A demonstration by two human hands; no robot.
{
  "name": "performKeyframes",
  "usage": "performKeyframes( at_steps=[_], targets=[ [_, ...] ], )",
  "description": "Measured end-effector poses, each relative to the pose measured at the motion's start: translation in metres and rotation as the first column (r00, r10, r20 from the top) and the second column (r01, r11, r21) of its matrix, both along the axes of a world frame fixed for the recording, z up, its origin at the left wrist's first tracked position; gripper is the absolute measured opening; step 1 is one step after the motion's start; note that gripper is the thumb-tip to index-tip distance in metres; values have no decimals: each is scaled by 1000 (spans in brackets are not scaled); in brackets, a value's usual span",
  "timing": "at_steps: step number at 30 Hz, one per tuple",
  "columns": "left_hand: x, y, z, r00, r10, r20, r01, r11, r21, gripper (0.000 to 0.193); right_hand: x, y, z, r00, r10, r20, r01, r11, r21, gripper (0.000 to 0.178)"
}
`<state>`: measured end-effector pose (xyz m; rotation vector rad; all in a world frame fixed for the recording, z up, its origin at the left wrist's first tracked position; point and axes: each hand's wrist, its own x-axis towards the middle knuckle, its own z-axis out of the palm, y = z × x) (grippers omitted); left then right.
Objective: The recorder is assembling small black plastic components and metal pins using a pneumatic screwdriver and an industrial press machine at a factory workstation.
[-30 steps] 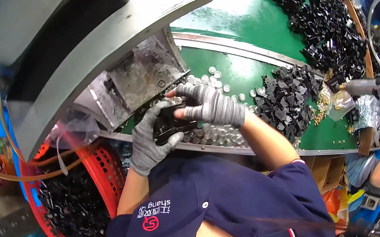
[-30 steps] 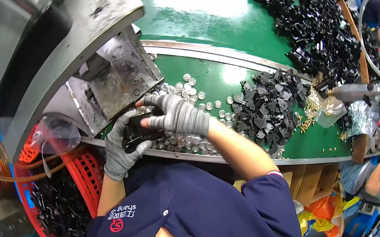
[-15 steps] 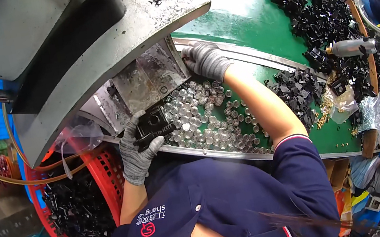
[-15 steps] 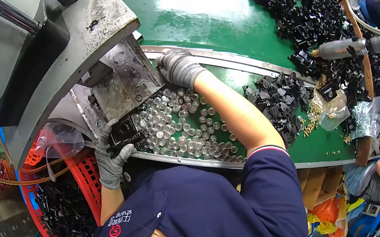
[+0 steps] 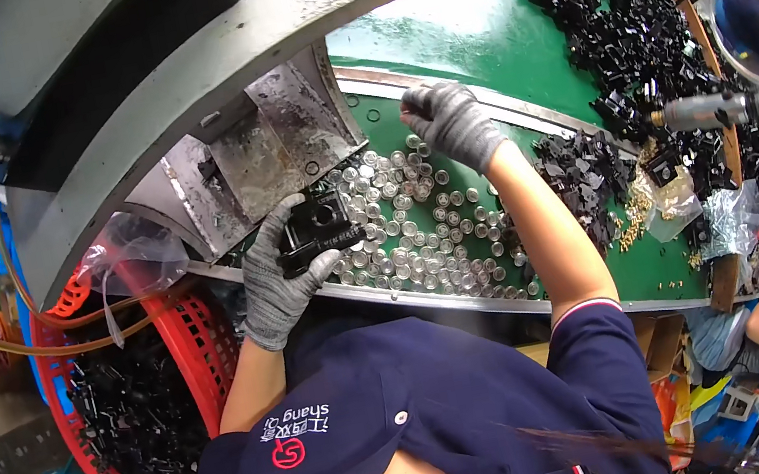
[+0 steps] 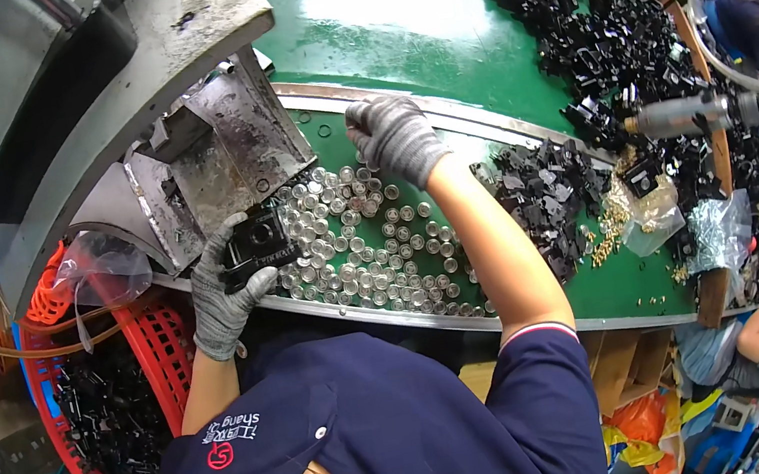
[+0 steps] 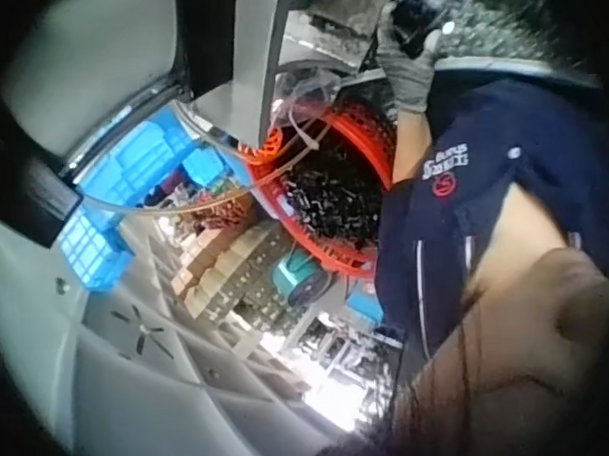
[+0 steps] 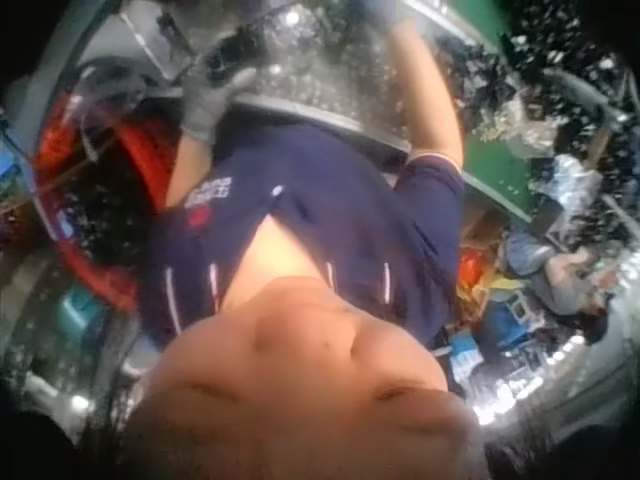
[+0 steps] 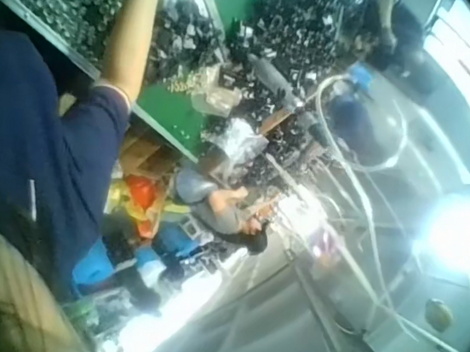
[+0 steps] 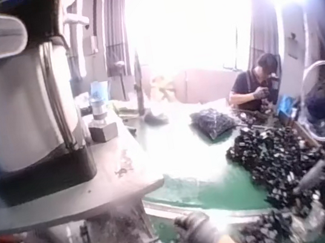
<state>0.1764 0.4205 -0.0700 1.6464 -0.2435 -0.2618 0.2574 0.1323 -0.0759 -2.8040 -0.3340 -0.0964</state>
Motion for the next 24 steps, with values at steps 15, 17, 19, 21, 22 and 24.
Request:
performKeyframes(
  at_steps=[15, 17, 19, 21, 22, 24],
  targets=[
    [33, 3, 26, 943, 139, 302, -169, 983, 75, 64, -41, 144, 49, 947, 39, -320, 319, 22, 947, 19],
    [34, 12, 17, 909, 147, 390, -215, 967, 135, 63, -36, 152, 50, 931, 78, -357, 356, 27, 934, 21],
    [37, 19, 13, 831, 117, 544, -305, 913, 270, 62, -32, 153, 49, 952, 85, -293, 289, 54, 956, 24],
    [41, 19, 13, 813, 172, 556, -348, 910, 227, 56, -24, 153, 51, 963, 96, -252, 246, 68, 967, 25],
    [40, 15, 14, 803, 215, 556, -376, 907, 192, 51, -20, 151, 50, 953, 125, -277, 268, 82, 960, 25],
    [38, 14, 15, 788, 261, 557, -408, 899, 157, 46, -14, 147, 49, 928, 182, -326, 310, 111, 944, 25]
  ],
)
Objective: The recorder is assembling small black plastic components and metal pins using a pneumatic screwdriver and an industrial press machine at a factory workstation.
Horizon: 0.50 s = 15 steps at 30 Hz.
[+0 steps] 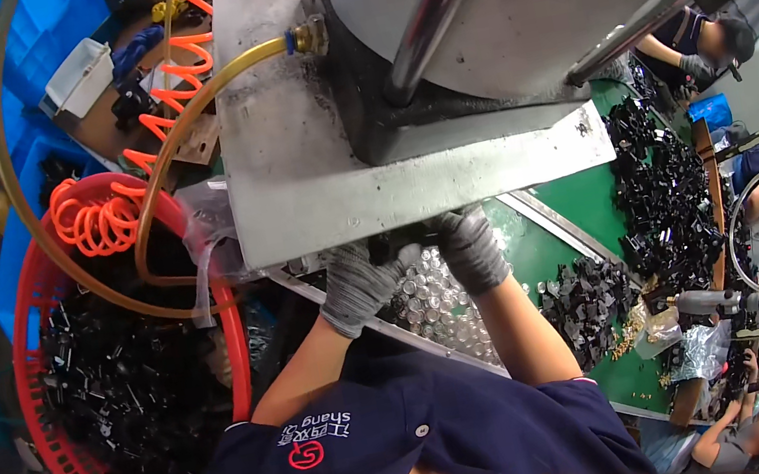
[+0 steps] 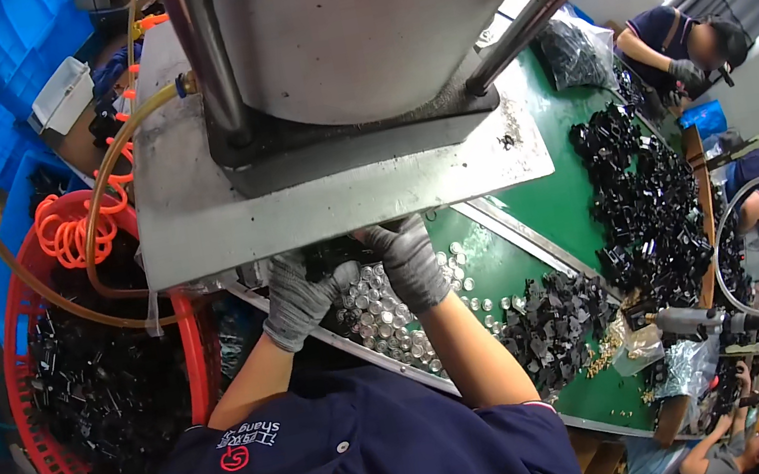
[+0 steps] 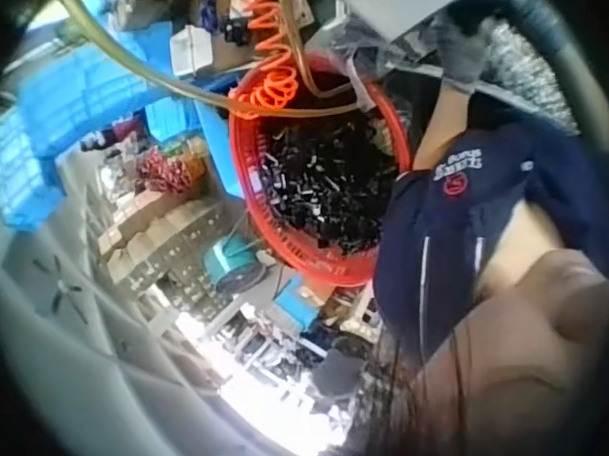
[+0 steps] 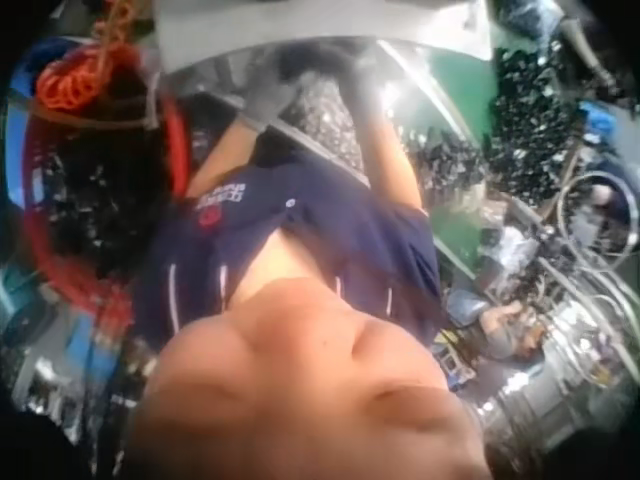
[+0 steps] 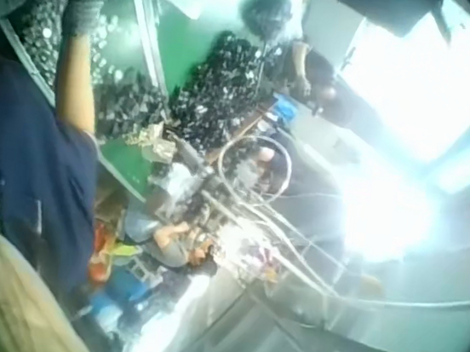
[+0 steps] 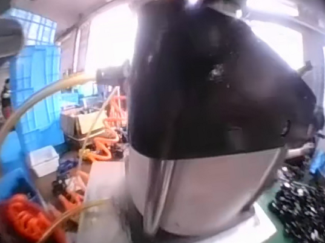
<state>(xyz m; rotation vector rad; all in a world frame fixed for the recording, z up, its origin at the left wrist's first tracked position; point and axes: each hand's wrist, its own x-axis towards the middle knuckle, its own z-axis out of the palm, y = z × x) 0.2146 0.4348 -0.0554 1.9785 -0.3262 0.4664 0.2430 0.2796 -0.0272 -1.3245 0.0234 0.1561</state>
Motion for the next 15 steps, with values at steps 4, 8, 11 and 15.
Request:
performKeyframes(
  at_steps=[4, 8, 11, 15],
  targets=[
    [5, 3, -6, 961, -181, -209, 91, 921, -380, 43, 3, 0, -3, 998, 69, -13, -69, 998, -7, 25],
    [12, 0, -6, 954, -185, -238, 3, 795, -607, 40, -2, 3, -9, 987, -42, 154, 53, 996, -70, 20],
    [33, 8, -14, 990, -62, -126, 7, 917, -399, 36, 5, -1, -16, 968, -19, 250, 66, 981, -183, 16],
    [52, 14, -46, 996, 22, -82, -27, 998, -61, 39, 24, -3, -29, 938, -2, 346, 119, 942, -314, 13]
  ],
)
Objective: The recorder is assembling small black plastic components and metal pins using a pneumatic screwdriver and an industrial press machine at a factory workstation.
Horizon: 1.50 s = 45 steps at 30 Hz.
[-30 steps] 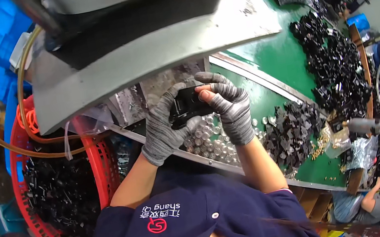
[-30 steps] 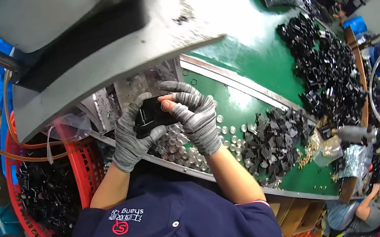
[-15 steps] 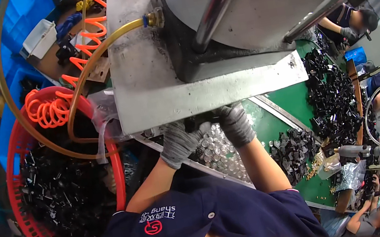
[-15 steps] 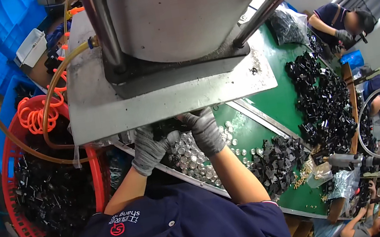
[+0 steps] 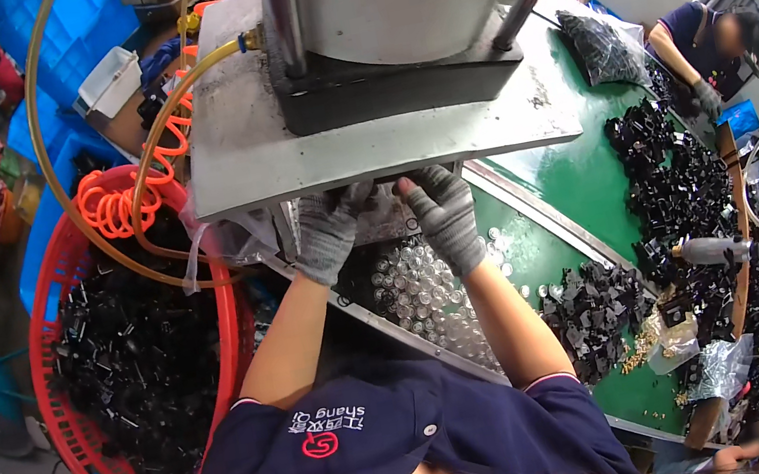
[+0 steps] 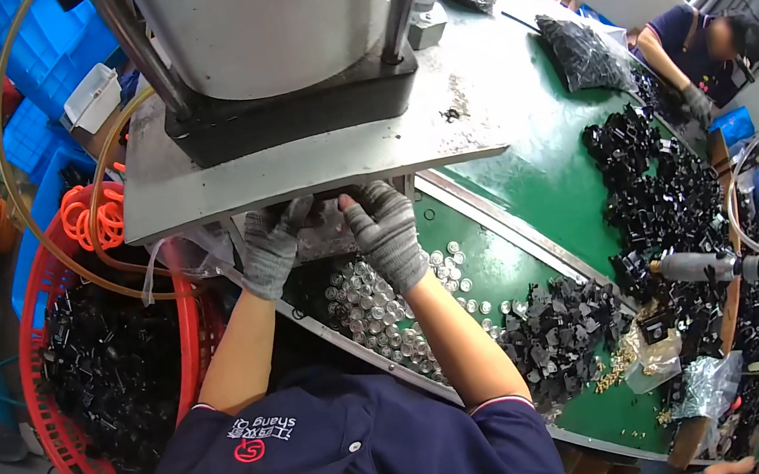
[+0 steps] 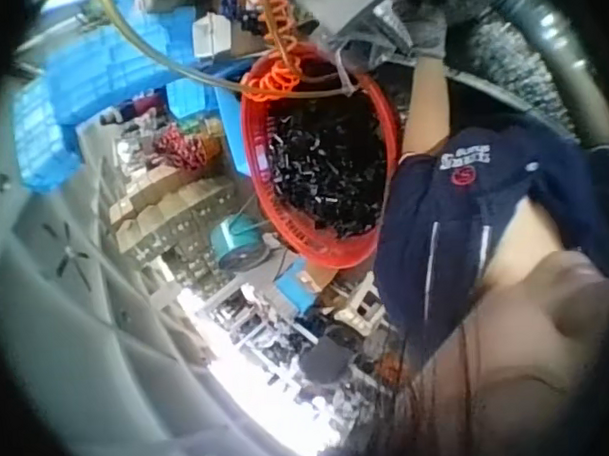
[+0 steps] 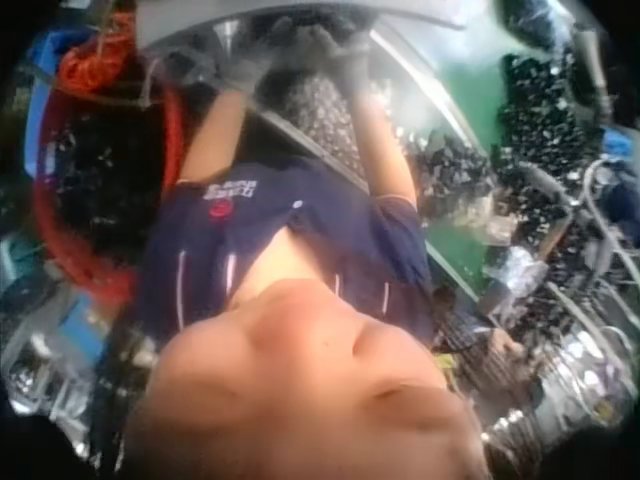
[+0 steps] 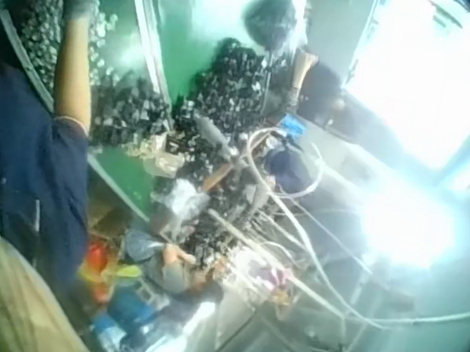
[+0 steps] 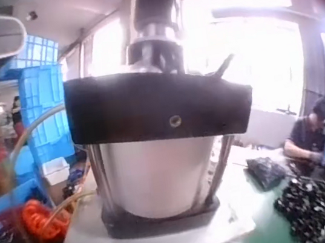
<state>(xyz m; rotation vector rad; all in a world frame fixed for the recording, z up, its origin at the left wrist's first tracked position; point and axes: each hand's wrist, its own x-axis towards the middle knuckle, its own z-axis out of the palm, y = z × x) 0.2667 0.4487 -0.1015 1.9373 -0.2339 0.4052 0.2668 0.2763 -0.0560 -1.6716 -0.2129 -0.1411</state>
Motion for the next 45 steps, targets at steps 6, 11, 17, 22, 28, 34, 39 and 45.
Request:
performKeyframes(
  at_steps=[6, 11, 17, 22, 28, 34, 39, 45],
  targets=[
    [4, 0, 10, 995, 100, 0, -100, 988, 121, 32, 12, -2, -13, 999, 8, -36, -9, 999, -30, 14],
    [6, 2, -8, 945, 202, 258, -306, 826, 473, 29, 15, 1, -29, 1000, -4, 20, 2, 995, 100, 11],
    [3, 10, -11, 973, 92, 211, -173, 897, 407, 45, 13, 1, -33, 999, -24, 47, 21, 999, 50, 16],
    [-2, 5, 6, 971, 180, 157, -234, 844, 482, 42, 11, 1, -20, 997, 38, -74, -24, 982, 186, 15],
    [5, 12, -10, 918, 161, 362, -362, 713, 600, 46, 9, -2, -18, 999, 16, -42, -13, 997, 81, 15],
    [0, 14, -7, 940, 206, 273, -341, 627, 700, 46, 11, -1, -24, 1000, -17, -26, 19, 997, 80, 14],
    [0, 9, 9, 946, 191, 260, -321, 641, 697, 38, 12, 4, -19, 998, -11, -57, 19, 991, 130, 14],
    [11, 7, 11, 974, -125, -190, 41, 918, -394, 46, 10, 1, -3, 1000, -23, 15, 25, 995, -94, 18]
  ],
)
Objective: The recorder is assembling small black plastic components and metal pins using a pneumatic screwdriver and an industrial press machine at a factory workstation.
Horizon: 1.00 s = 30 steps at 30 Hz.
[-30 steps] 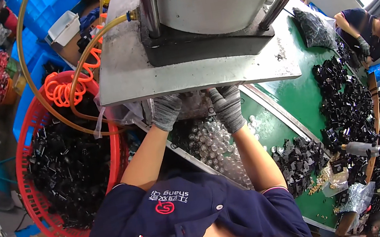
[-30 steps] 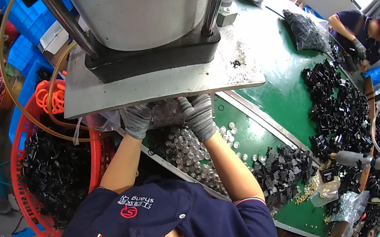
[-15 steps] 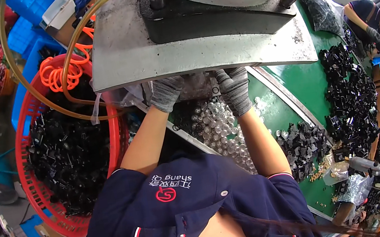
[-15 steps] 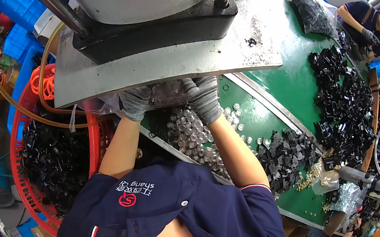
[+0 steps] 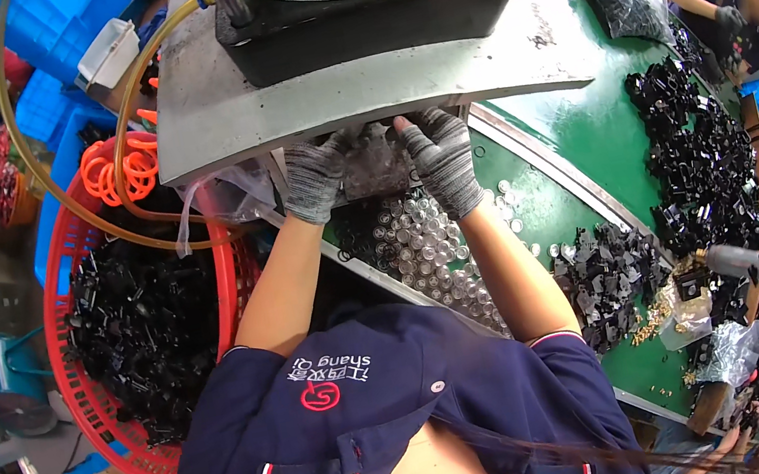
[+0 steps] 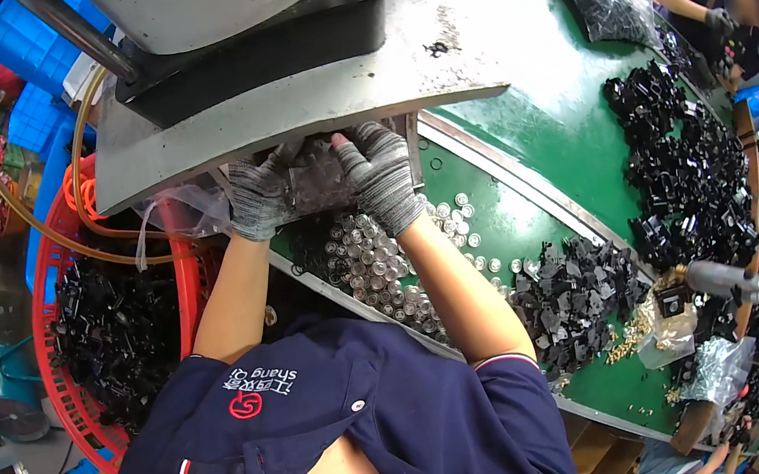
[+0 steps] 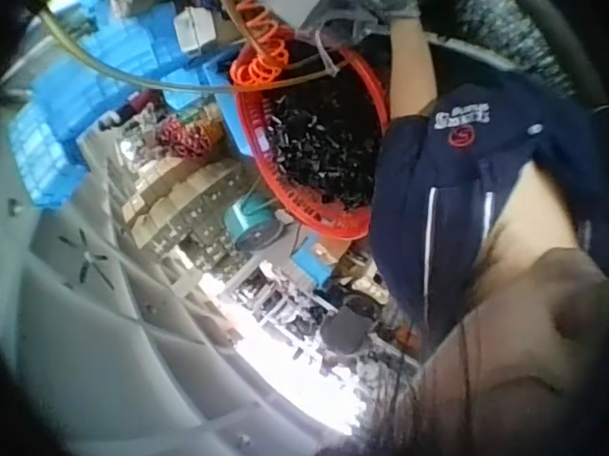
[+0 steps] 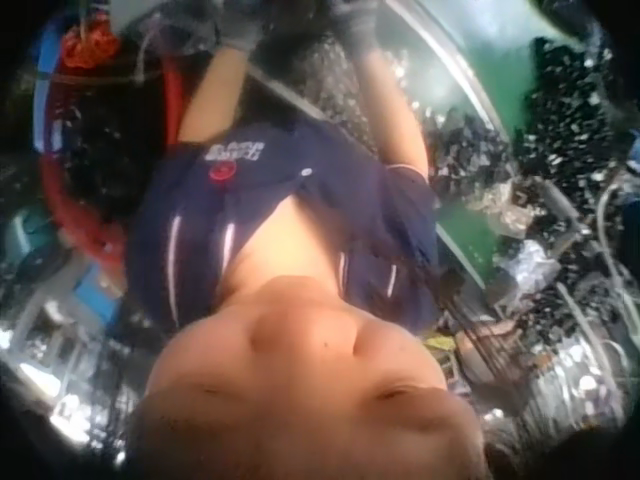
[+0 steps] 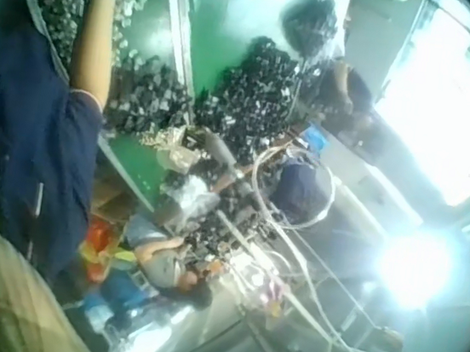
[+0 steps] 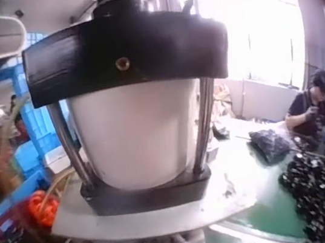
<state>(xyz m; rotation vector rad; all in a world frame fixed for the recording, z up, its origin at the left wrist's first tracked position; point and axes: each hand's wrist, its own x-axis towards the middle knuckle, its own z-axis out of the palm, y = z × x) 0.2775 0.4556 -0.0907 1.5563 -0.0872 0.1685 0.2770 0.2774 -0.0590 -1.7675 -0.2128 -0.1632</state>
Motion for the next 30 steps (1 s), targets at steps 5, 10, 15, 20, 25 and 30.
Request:
performKeyframes(
  at_steps=[5, 10, 15, 20, 25, 30],
  targets=[
    [-21, -15, 29, 983, 73, 171, -112, 966, 231, 52, -24, -4, 18, 999, 20, -36, -11, 975, 221, 22],
    [-74, -43, 34, 954, -231, 192, 190, 959, 213, 55, -56, -35, 43, 933, 133, -334, 73, 840, 538, 28],
    [-99, -14, 56, 924, -345, -168, 371, 913, 168, 54, -50, -120, 24, 916, 12, -401, 248, 769, 589, 31],
    [-111, 40, 83, 999, -2, 49, -19, 908, 419, 32, 24, -184, -18, 876, -98, -472, 426, 615, 663, 25],
    [-154, 154, 77, 873, 373, 315, -480, 775, 411, 25, 20, -163, -33, 831, -356, -428, 532, 733, 424, 25],
    [-215, 283, -59, 846, 529, 68, -295, 359, 885, 32, -47, -82, -20, 944, 279, -176, -323, 890, -321, 28]
  ],
)
